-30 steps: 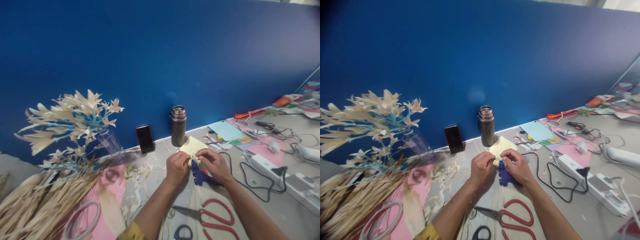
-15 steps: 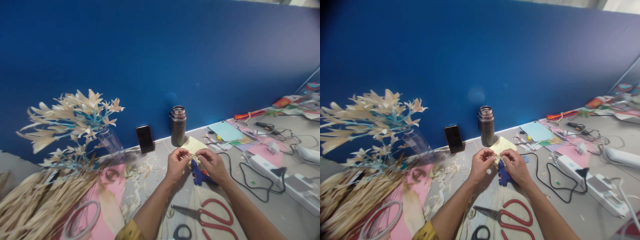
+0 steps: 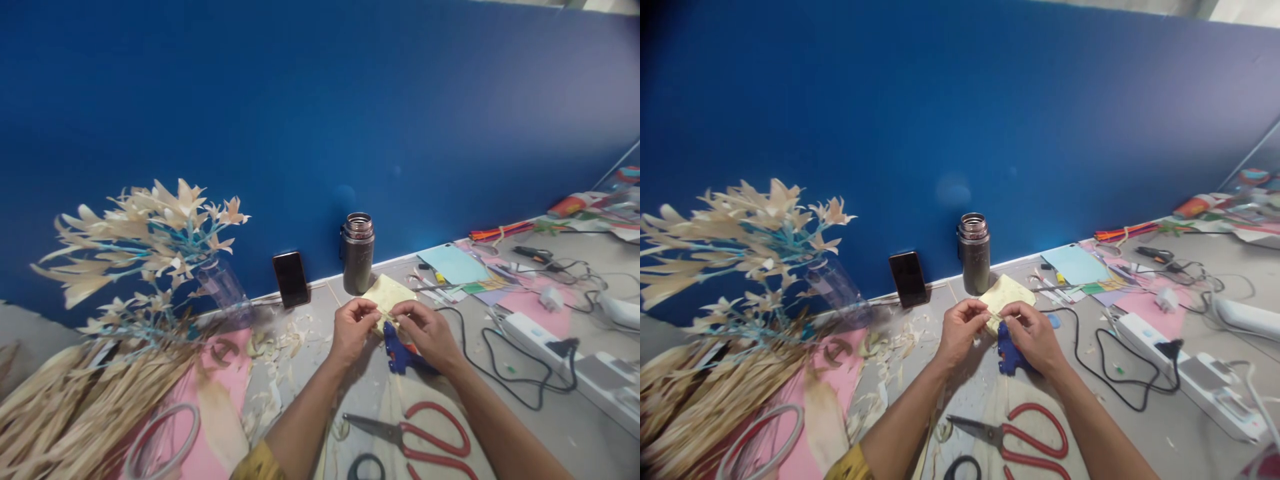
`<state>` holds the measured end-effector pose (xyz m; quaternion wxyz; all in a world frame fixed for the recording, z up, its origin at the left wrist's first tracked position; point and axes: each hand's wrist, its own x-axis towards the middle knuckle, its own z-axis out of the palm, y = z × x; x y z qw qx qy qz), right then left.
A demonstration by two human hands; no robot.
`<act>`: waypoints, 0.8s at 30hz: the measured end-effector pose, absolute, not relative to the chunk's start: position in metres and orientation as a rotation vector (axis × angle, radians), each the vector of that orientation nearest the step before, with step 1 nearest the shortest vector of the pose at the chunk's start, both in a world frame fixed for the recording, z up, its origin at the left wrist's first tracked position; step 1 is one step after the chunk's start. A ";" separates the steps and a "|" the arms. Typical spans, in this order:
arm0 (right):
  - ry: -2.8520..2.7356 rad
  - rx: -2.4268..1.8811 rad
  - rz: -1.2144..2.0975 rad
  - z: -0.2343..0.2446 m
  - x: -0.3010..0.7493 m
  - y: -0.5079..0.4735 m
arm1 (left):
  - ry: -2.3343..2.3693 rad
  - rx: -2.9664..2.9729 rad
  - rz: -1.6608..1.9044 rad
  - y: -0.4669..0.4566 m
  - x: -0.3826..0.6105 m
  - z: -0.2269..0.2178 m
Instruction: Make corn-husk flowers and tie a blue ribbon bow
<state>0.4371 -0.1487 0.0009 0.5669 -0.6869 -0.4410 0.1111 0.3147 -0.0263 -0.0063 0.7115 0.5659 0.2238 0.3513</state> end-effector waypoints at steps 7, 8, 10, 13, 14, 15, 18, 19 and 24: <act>-1.047 -1.658 0.338 0.002 0.436 -0.149 | 0.488 1.363 0.769 -0.025 0.314 -0.011; -1.053 -1.659 0.355 0.002 0.436 -0.149 | 0.485 1.386 0.767 -0.025 0.313 -0.011; -1.062 -1.660 0.386 0.003 0.436 -0.149 | 0.476 1.438 0.762 -0.024 0.311 -0.010; -1.071 -1.668 0.428 0.004 0.437 -0.149 | 0.466 1.506 0.760 -0.023 0.309 -0.009; -1.075 -1.671 0.438 0.004 0.437 -0.149 | 0.465 1.522 0.760 -0.023 0.309 -0.008; -1.080 -1.673 0.445 0.004 0.437 -0.149 | 0.464 1.533 0.761 -0.023 0.308 -0.007; -1.098 -1.678 0.456 0.004 0.438 -0.149 | 0.465 1.546 0.760 -0.024 0.308 -0.007; -1.102 -1.680 0.456 0.004 0.439 -0.149 | 0.465 1.546 0.758 -0.025 0.308 -0.007; -1.110 -1.679 0.451 0.003 0.439 -0.150 | 0.459 1.533 0.742 -0.026 0.309 -0.009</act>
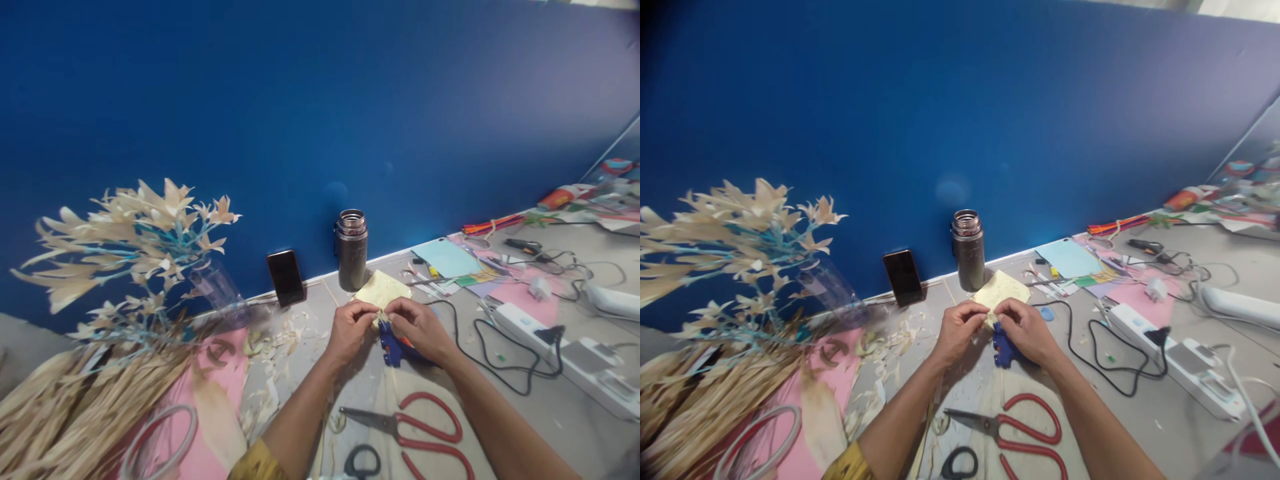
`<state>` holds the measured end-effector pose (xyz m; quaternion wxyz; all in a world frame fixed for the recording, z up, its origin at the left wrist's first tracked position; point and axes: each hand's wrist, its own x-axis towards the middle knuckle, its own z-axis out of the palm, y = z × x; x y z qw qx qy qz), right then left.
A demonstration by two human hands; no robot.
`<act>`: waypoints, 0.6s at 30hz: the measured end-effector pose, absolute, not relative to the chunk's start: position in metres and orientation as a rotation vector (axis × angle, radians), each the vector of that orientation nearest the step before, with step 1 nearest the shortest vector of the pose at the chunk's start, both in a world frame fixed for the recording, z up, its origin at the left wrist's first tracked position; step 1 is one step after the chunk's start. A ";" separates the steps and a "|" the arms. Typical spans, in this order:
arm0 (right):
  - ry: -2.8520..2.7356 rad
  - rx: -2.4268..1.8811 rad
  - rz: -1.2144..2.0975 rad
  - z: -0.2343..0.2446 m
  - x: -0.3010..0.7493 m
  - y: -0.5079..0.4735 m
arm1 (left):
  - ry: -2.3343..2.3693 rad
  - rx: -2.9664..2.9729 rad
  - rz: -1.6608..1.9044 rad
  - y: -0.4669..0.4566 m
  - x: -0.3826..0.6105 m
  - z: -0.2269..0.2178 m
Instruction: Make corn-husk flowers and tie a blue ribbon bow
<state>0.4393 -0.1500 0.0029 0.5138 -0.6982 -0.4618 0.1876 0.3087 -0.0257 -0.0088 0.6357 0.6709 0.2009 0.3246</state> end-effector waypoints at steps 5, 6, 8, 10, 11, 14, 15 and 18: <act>-1.125 -1.658 0.461 0.003 0.439 -0.150 | 0.456 1.484 0.733 -0.025 0.310 -0.008; -1.124 -1.653 0.463 0.004 0.439 -0.150 | 0.456 1.467 0.728 -0.025 0.310 -0.008; -1.111 -1.644 0.464 0.005 0.440 -0.150 | 0.462 1.423 0.713 -0.024 0.311 -0.009; -1.085 -1.629 0.465 0.005 0.440 -0.149 | 0.480 1.360 0.691 -0.024 0.312 -0.012; -1.068 -1.619 0.467 0.005 0.439 -0.149 | 0.491 1.321 0.678 -0.023 0.313 -0.013; -1.017 -1.595 0.473 0.003 0.438 -0.147 | 0.507 1.195 0.635 -0.022 0.315 -0.019; -1.003 -1.591 0.469 0.002 0.437 -0.146 | 0.503 1.157 0.620 -0.022 0.316 -0.020; -0.975 -1.590 0.437 -0.001 0.435 -0.145 | 0.484 1.066 0.588 -0.022 0.317 -0.023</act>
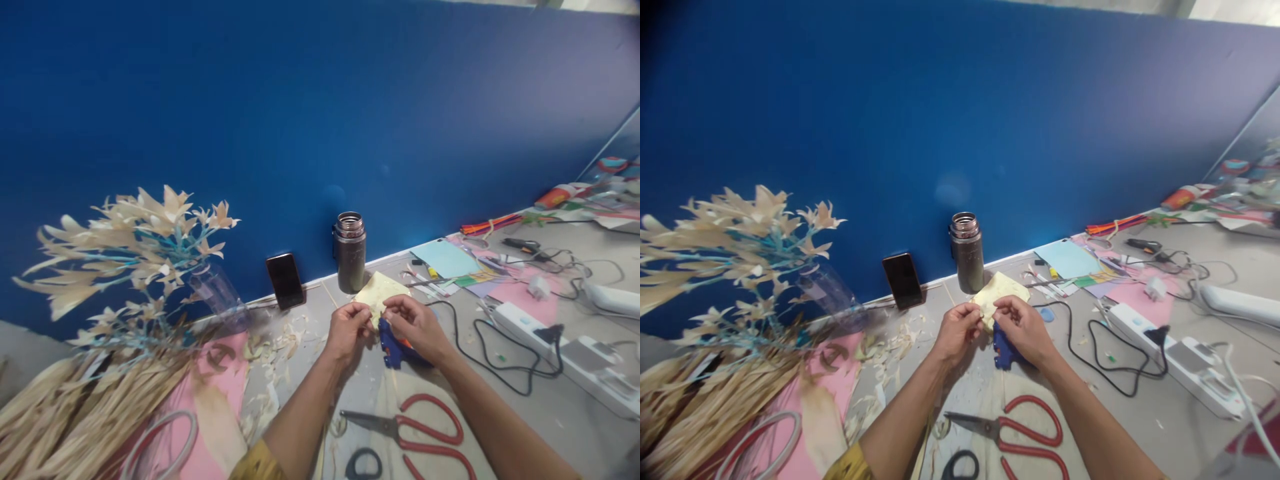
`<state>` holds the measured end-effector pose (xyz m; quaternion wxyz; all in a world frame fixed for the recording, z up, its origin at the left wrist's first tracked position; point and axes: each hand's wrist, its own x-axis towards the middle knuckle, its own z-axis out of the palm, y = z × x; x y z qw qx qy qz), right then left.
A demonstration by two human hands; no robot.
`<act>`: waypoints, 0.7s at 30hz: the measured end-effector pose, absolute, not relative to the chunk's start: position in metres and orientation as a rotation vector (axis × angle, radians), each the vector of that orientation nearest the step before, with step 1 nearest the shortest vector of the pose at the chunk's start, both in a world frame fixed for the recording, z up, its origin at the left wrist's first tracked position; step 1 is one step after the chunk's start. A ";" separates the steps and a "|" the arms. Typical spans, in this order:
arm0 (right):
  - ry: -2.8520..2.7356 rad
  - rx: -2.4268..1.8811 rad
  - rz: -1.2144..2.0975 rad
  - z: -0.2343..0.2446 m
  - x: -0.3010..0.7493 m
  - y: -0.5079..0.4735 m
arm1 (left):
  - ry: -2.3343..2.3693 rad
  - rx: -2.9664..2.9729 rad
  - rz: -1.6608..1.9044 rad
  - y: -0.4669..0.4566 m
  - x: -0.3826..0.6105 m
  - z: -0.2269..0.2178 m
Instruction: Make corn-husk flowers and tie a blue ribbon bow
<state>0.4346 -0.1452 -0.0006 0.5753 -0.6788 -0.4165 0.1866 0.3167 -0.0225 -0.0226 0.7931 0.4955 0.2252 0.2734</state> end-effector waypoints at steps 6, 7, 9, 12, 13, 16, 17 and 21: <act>-0.982 -1.598 0.395 0.000 0.429 -0.146 | 0.451 0.987 0.538 -0.027 0.316 -0.022; -0.983 -1.602 0.392 0.000 0.428 -0.146 | 0.449 0.982 0.530 -0.028 0.316 -0.022; -0.983 -1.607 0.393 0.001 0.427 -0.145 | 0.448 0.971 0.524 -0.029 0.316 -0.023; -0.970 -1.607 0.407 0.002 0.426 -0.144 | 0.445 0.951 0.527 -0.030 0.318 -0.026; -0.961 -1.605 0.416 0.003 0.425 -0.144 | 0.441 0.944 0.529 -0.030 0.318 -0.027; -0.925 -1.591 0.459 0.003 0.424 -0.143 | 0.428 0.924 0.532 -0.031 0.319 -0.028; -0.912 -1.584 0.477 0.003 0.424 -0.143 | 0.423 0.917 0.532 -0.032 0.318 -0.027; -0.874 -1.556 0.524 0.001 0.423 -0.142 | 0.398 0.889 0.498 -0.035 0.317 -0.023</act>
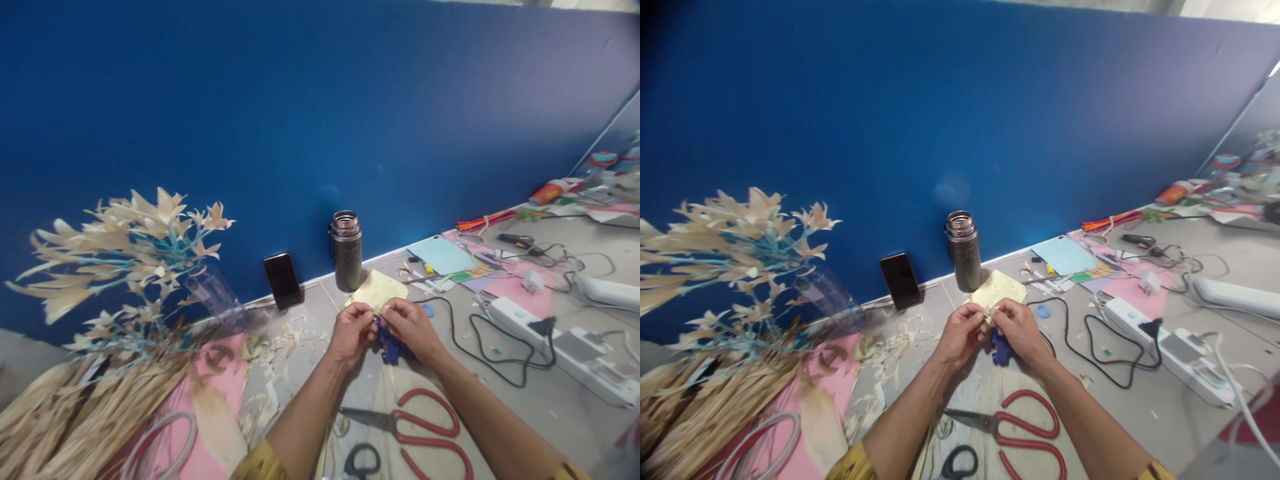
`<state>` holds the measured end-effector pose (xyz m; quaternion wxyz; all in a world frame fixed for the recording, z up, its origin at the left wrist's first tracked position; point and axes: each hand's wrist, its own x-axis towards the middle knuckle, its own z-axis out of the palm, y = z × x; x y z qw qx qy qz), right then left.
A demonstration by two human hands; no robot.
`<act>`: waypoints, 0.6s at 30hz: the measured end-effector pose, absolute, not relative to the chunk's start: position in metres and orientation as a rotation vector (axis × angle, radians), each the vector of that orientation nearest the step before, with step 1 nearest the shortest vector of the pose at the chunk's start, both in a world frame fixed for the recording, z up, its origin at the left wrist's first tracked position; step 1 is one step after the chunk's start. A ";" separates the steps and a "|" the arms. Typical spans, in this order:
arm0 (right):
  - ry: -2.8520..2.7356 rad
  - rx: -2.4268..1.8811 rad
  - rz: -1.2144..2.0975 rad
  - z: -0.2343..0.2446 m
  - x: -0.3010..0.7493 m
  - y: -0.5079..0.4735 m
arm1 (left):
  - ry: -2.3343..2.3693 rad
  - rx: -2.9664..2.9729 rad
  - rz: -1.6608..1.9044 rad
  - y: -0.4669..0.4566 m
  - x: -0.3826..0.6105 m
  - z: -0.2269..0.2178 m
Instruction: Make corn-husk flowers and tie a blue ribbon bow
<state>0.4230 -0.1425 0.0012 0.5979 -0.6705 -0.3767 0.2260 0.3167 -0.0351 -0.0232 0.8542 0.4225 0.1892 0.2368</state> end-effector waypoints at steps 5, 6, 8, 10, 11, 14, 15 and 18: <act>-0.866 -1.549 0.533 0.001 0.423 -0.142 | 0.391 0.890 0.450 -0.034 0.315 -0.020; -0.866 -1.552 0.531 0.001 0.423 -0.142 | 0.397 0.894 0.449 -0.033 0.314 -0.021; -0.863 -1.559 0.525 0.002 0.423 -0.142 | 0.409 0.907 0.451 -0.031 0.314 -0.021; -0.855 -1.566 0.519 0.001 0.423 -0.142 | 0.418 0.918 0.459 -0.031 0.314 -0.022; -0.850 -1.569 0.519 0.001 0.423 -0.142 | 0.420 0.921 0.465 -0.031 0.314 -0.023; -0.829 -1.576 0.527 0.000 0.424 -0.141 | 0.423 0.923 0.485 -0.033 0.316 -0.024; -0.820 -1.578 0.532 -0.001 0.424 -0.141 | 0.425 0.922 0.492 -0.033 0.316 -0.025; -0.785 -1.583 0.547 -0.003 0.425 -0.141 | 0.435 0.926 0.516 -0.035 0.318 -0.026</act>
